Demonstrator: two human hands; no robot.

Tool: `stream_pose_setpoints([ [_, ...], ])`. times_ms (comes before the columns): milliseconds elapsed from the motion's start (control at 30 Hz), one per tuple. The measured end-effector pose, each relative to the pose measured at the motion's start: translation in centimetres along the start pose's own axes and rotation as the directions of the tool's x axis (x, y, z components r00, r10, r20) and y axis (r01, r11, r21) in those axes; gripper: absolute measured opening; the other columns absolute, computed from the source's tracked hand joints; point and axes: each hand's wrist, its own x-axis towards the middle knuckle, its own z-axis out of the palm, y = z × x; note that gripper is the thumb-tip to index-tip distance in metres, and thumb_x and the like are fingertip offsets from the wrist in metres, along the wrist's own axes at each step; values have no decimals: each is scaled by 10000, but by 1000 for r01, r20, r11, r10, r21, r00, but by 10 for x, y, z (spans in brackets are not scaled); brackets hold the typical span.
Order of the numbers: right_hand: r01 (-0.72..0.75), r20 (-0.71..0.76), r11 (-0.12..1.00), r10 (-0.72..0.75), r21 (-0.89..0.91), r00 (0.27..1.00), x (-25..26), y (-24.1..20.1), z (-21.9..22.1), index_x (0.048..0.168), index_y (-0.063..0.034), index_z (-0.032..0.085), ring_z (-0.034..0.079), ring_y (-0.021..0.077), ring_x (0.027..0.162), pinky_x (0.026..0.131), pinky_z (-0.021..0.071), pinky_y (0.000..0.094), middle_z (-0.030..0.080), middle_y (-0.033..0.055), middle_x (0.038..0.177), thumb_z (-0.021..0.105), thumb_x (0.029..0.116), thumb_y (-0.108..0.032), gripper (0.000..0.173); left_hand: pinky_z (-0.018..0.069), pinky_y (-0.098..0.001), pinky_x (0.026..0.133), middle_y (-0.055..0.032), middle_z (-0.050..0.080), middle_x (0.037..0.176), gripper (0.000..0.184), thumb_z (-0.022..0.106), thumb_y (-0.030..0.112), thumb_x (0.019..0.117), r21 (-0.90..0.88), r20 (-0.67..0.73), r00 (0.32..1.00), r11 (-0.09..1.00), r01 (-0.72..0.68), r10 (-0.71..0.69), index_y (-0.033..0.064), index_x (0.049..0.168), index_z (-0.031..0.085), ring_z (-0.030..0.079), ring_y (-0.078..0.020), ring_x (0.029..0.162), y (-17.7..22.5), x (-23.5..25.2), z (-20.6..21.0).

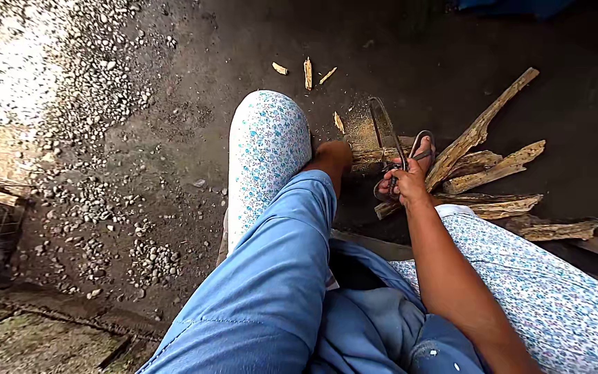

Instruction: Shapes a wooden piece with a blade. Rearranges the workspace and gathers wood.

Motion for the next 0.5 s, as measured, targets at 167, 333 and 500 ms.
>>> stream_pose_setpoints([
  [167,102,-54,991,-107,-81,993,-5,14,5,1447,-85,404,589,158,511,508,568,344,571,62,746,429,1094,-77,354,494,-672,945,-267,634,1294,557,741,467,914,-18,-77,994,997,70,-71,-14,1188,678,609,-437,1235,5,1,-1],
  [333,166,-114,962,-194,-217,974,-3,28,8,1450,-62,406,607,163,548,553,577,358,573,68,764,384,1131,-195,346,509,-694,865,-244,673,1223,415,806,310,833,-106,-231,967,991,84,-107,-1,1091,715,641,-438,1155,7,20,12],
  [500,108,-121,969,-138,-224,983,-6,26,5,1453,-69,392,628,190,584,587,584,388,594,88,779,357,1141,-236,355,506,-698,858,-250,660,1248,439,822,262,811,-120,-257,957,987,104,-132,-9,1135,701,627,-452,1172,14,14,8],
])
